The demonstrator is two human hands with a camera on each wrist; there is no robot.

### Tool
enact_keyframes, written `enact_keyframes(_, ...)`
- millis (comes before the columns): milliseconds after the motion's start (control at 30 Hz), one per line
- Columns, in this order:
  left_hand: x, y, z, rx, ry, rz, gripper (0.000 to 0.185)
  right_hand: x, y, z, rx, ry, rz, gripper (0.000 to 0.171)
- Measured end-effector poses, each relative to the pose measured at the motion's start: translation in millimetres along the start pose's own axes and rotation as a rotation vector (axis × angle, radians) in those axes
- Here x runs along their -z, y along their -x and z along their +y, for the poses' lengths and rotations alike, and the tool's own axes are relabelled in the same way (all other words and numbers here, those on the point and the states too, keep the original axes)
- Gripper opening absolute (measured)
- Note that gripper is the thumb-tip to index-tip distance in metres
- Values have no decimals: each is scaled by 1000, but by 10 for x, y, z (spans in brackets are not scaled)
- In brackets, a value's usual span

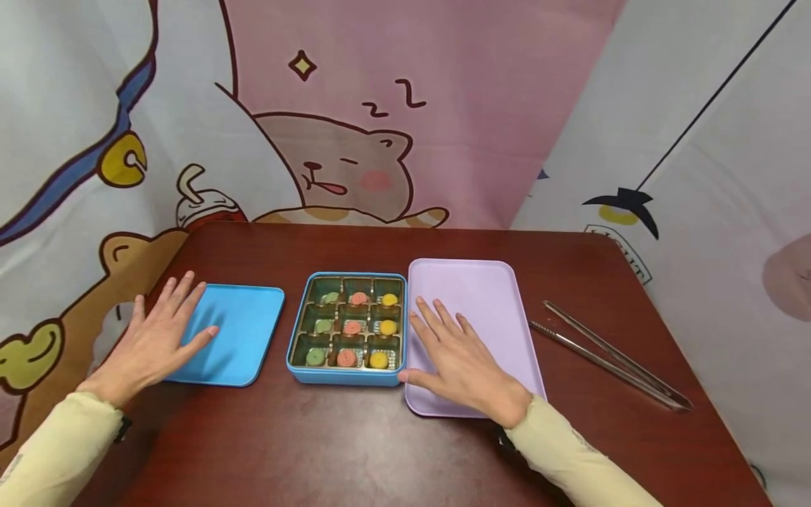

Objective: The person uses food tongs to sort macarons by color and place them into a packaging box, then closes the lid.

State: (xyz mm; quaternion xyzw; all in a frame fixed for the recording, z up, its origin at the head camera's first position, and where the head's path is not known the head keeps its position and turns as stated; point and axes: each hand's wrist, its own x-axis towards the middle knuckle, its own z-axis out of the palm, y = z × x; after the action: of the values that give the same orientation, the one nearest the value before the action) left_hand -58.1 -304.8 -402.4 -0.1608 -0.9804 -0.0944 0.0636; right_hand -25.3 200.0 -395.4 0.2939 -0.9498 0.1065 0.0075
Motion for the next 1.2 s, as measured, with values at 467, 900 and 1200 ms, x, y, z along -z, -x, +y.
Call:
enact_keyframes(467, -89, -22, -569, 183, 34, -249, 98, -67, -71, -84, -3, 20, -34, 99)
enact_keyframes(900, -87, 33, -776, 218, 12, -371, 78, -67, -88, -107, -10, 7, -64, 98)
enact_keyframes(1200, -111, 7, -764, 175, 4, -350, 62, -75, -98, -116, -9, -8, -62, 99)
